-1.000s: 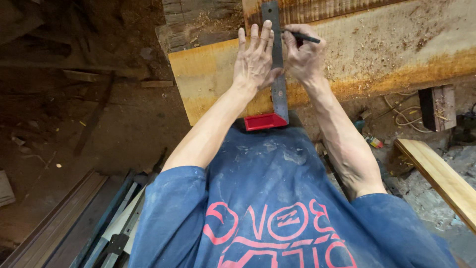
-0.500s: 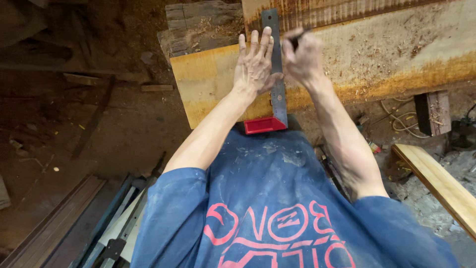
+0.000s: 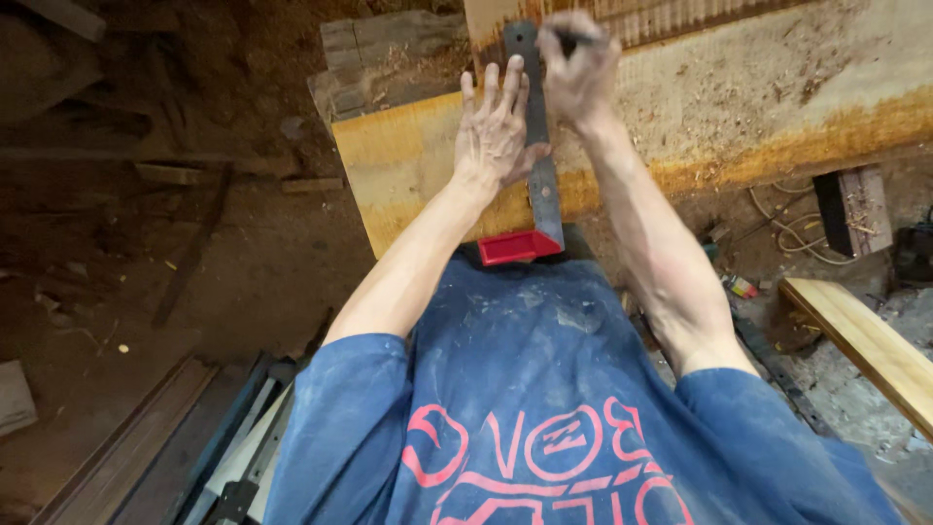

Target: The person uses a try square and pencil to mark straight lines on wooden planks. They position the square on the wood and draw along its edge, repeating the process on different sections of the planks.

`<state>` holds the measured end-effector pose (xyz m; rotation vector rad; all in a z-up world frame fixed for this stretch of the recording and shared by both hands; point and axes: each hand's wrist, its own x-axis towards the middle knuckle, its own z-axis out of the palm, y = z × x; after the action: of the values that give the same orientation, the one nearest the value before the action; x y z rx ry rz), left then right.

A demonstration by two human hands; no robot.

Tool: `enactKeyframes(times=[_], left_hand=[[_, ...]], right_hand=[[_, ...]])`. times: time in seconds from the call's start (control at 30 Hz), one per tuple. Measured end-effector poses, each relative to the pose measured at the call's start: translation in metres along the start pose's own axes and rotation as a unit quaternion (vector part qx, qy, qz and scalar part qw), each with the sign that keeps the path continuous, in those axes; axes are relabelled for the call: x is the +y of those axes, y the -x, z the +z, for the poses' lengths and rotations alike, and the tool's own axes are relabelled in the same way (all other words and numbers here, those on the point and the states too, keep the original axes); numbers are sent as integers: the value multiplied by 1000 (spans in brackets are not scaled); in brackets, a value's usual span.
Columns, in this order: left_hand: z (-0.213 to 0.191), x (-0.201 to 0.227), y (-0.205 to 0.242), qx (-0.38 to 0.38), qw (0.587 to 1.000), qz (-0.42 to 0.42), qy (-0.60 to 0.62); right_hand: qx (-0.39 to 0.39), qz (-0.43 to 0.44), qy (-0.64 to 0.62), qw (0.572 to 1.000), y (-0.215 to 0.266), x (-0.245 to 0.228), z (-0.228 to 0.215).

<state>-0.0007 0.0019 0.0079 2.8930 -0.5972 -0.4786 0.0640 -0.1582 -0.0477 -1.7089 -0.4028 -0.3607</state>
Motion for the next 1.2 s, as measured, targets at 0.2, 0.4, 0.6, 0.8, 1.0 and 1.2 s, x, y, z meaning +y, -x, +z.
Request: enactKeyframes(times=[0.2,0.4,0.6,0.8,1.0,1.2], left_hand=[[12,-3,-1,2,1000,11,-15],[19,-3,-5,5,1000,13,-15],[17,-5,-8,-3,1000,9,-22],[7,14,12,25,998,-43,39],[11,56,74,215,940,-159,213],[29,55,84,243,870,-226,366]], right_hand=[[-53,121,217,967,68,-50,-20],[-72,43,284,955,16,-15,-10],[-19,93,225,970,27,-29,-5],[-53,155,237,958,96,-118,-41],[94,309,313,893,166,-165,-33],[14,468,207,859,176,-182,-12]])
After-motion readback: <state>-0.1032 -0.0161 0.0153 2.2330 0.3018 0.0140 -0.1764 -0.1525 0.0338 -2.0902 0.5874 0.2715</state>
